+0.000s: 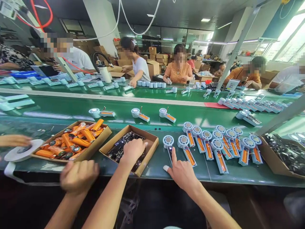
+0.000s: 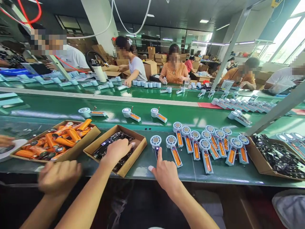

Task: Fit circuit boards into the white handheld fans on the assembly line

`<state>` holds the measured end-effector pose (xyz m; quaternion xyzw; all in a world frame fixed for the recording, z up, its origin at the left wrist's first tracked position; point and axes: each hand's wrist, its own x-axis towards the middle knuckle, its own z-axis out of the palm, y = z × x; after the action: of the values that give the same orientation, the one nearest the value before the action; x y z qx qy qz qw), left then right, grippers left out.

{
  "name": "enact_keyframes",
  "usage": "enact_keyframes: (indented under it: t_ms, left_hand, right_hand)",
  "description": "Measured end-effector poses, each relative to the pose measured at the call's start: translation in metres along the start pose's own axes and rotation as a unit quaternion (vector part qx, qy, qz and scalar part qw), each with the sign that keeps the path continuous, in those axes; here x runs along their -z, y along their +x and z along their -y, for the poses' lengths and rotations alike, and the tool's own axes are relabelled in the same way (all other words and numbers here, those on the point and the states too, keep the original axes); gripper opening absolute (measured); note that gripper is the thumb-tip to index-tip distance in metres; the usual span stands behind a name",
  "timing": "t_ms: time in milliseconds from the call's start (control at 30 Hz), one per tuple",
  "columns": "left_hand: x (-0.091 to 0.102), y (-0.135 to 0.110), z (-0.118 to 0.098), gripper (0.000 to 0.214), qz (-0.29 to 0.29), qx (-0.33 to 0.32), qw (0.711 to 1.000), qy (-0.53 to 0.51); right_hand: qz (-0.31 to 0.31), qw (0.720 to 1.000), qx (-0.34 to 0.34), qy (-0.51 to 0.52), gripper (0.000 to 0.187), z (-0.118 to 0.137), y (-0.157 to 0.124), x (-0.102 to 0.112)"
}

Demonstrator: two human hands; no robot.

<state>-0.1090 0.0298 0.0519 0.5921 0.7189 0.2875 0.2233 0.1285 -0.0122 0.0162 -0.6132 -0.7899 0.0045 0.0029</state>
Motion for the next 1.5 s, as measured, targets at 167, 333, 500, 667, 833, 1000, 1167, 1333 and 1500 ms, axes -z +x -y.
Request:
enact_keyframes:
  t_ms: [167,333,500,667,833,1000,1167,1333,1500]
  left_hand:
    - [-0.03,0.045,-0.016,0.031,0.042,0.012,0.994,0.105]
    - [-0.009,0.045,-0.011,0.018,0.025,0.003,0.986,0.164]
    - [-0.013,0.0,-0.043,0.03,-0.244,-0.111,0.963,0.036]
    - [-0.085,-0.069,-0.083,0.026,0.108,-0.118,0.938,-0.307]
    - [-0.14,-0.092,-0.076,0.026,0.213,0.0,0.869,-0.447]
    - [-0.13,-0.094,-0.049,0.024,0.082,-0.025,0.943,-0.322]
    - [-0.121,-0.104,-0.043,0.02,0.109,-0.015,0.942,-0.319]
    - [-0.123,-0.103,-0.05,0.021,0.115,-0.026,0.942,-0.315]
    - [-0.125,-0.09,-0.052,0.018,0.118,-0.09,0.94,-0.308]
  right_hand:
    - [-0.094,0.988,-0.033,0.118,0.052,-0.036,-0.027,0.014]
    - [-0.172,0.969,-0.075,0.159,0.026,-0.085,-0.032,0.021]
    - [-0.143,0.988,-0.013,0.052,0.013,-0.072,0.0,0.012]
    - [-0.154,0.987,-0.027,0.045,0.023,-0.058,0.018,-0.006]
    - [-0.181,0.966,0.007,0.186,0.023,-0.077,0.003,-0.007]
    - [-0.155,0.892,-0.031,0.423,0.015,-0.08,-0.016,-0.006]
    - [-0.098,0.826,-0.039,0.554,0.018,-0.061,-0.031,-0.007]
    - [-0.081,0.831,-0.037,0.549,0.021,-0.051,-0.038,-0.007]
    - [-0.094,0.868,-0.016,0.487,0.025,-0.051,-0.04,-0.006]
